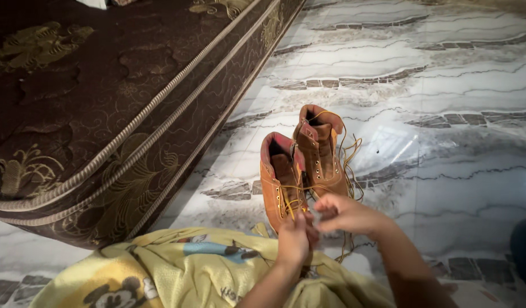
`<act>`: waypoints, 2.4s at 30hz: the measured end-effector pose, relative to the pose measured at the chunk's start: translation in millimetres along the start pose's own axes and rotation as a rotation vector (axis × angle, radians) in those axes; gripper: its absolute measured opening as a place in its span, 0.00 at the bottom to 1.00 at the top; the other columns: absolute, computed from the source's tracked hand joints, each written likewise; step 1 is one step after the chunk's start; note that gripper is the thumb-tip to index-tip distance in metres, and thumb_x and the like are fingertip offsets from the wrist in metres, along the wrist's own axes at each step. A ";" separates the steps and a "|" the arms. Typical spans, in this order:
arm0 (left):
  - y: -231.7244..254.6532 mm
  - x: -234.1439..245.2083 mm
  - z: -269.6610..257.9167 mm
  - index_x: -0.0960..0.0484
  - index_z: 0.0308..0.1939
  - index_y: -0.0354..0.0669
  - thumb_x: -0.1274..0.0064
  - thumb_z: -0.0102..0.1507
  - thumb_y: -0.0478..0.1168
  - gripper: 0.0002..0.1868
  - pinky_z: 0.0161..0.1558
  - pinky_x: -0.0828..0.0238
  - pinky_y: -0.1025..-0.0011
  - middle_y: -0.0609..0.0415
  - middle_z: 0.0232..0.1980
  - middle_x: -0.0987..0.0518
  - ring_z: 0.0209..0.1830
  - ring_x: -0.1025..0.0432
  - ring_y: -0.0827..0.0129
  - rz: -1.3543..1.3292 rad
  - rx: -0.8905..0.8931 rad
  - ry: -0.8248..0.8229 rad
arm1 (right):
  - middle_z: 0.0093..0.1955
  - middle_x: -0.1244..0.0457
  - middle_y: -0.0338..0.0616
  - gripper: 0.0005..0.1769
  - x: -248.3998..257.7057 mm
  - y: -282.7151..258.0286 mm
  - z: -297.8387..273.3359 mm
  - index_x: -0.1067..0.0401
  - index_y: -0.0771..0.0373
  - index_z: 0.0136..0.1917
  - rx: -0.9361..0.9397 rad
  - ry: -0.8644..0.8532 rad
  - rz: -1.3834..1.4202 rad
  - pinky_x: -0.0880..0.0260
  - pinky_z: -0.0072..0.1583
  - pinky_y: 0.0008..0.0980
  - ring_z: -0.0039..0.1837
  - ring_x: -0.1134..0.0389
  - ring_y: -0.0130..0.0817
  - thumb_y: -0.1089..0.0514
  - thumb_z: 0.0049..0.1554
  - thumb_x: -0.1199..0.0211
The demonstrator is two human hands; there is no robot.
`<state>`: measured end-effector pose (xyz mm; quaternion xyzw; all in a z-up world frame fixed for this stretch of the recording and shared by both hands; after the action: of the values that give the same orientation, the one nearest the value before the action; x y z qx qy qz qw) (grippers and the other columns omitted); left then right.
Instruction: The person removes the laces from a pair of brown high-top shoes and then re-laces them. The person pulls the laces out of the eyelets, then threads them back through in a crisscross pattern.
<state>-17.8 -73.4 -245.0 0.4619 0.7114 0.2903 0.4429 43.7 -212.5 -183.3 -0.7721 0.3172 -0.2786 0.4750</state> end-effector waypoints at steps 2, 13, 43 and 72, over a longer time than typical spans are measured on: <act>-21.2 2.7 0.1 0.25 0.40 0.32 0.58 0.76 0.51 0.23 0.22 0.31 0.69 0.52 0.23 0.27 0.17 0.31 0.69 0.115 0.033 0.008 | 0.59 0.29 0.38 0.23 -10.4 11.1 6.8 0.28 0.62 0.63 -0.067 0.045 0.005 0.29 0.60 0.28 0.59 0.29 0.23 0.56 0.55 0.32; 75.2 4.7 -17.0 0.25 0.55 0.44 0.49 0.60 0.34 0.19 0.46 0.26 0.55 0.44 0.45 0.20 0.45 0.22 0.51 0.943 -0.334 -0.148 | 0.38 0.38 0.30 0.09 8.8 -80.5 10.1 0.32 0.63 0.52 0.087 0.310 0.436 0.34 0.41 0.30 0.38 0.40 0.24 0.56 0.63 0.46; 194.4 -23.3 -16.2 0.15 0.41 0.51 0.42 0.47 0.33 0.18 0.60 0.37 0.53 0.58 0.53 0.19 0.57 0.31 0.58 1.682 -1.063 -0.368 | 0.38 0.28 0.52 0.07 -25.7 -24.3 70.0 0.20 0.64 0.42 0.030 0.392 -0.556 0.25 0.49 0.39 0.43 0.24 0.42 0.60 0.52 0.36; 159.0 24.4 30.4 0.17 0.32 0.57 0.38 0.52 0.42 0.06 0.65 0.49 0.47 0.66 0.43 0.27 0.62 0.39 0.58 1.739 -1.219 -0.409 | 0.43 0.35 0.43 0.05 -49.4 -38.3 68.1 0.19 0.54 0.40 0.128 0.451 -0.754 0.30 0.52 0.43 0.50 0.30 0.44 0.55 0.51 0.34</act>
<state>68.7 13.4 -136.4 0.5501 -0.2117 0.7276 0.3511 70.3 -124.0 -181.6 -0.7228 0.0914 -0.6129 0.3059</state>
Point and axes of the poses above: each hand's wrist, its own z-axis towards the middle knuckle, its own x-axis out of the back of the hand, y = z × x, the point moved 6 cm from there along z, towards the middle knuckle
